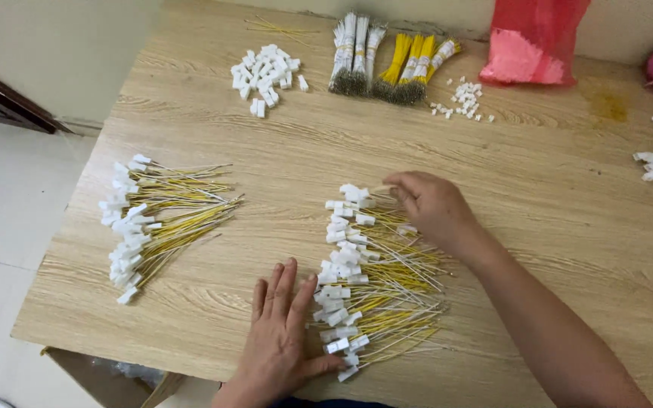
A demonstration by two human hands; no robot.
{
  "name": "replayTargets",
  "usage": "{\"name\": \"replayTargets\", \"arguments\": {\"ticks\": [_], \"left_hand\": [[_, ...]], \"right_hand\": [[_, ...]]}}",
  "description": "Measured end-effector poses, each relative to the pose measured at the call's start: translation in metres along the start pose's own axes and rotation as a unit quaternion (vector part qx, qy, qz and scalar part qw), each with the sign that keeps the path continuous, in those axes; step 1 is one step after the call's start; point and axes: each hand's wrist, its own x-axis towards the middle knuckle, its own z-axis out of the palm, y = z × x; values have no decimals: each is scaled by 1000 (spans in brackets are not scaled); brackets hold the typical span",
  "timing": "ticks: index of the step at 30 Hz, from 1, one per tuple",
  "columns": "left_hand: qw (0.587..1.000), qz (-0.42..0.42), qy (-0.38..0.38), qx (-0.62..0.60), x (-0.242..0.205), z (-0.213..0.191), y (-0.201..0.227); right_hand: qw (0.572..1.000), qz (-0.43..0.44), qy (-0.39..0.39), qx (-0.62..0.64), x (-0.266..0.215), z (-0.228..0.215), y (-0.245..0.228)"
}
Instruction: Manually attach plastic connector housings onto the ends of electrical wires.
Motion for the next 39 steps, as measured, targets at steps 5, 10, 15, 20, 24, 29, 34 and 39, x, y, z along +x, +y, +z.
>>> {"name": "replayTargets", "arguments": {"ticks": [5, 10, 15, 20, 24, 29, 34, 39], "left_hand": [[1000, 4, 0, -24, 3, 12, 4], [980, 0, 16, -198, 4, 5, 7], [966, -1, 78, -246, -7, 1, 5], [968, -27, 67, -240, -4, 12, 8], [924, -71, 24, -376, 10, 11, 23], [893, -70, 6, -445, 11, 12, 26], [883, -83, 7, -462, 12, 11, 24], [938, -70, 34, -338, 16, 10, 20]], "right_hand": [[999, -17, -33, 16, -10, -27, -20], [991, -122, -38, -41, -22, -11, 9], [999, -31, 24, 6, -47, -24, 14], [997, 19, 7, -76, -60, -13, 18], [992, 50, -21, -111, -55, -7, 13], [991, 75, -23, -105, -55, -9, 11], [990, 36, -10, -136, -56, -8, 11], [988, 68, -51, -126, -53, -38, -4]]}}
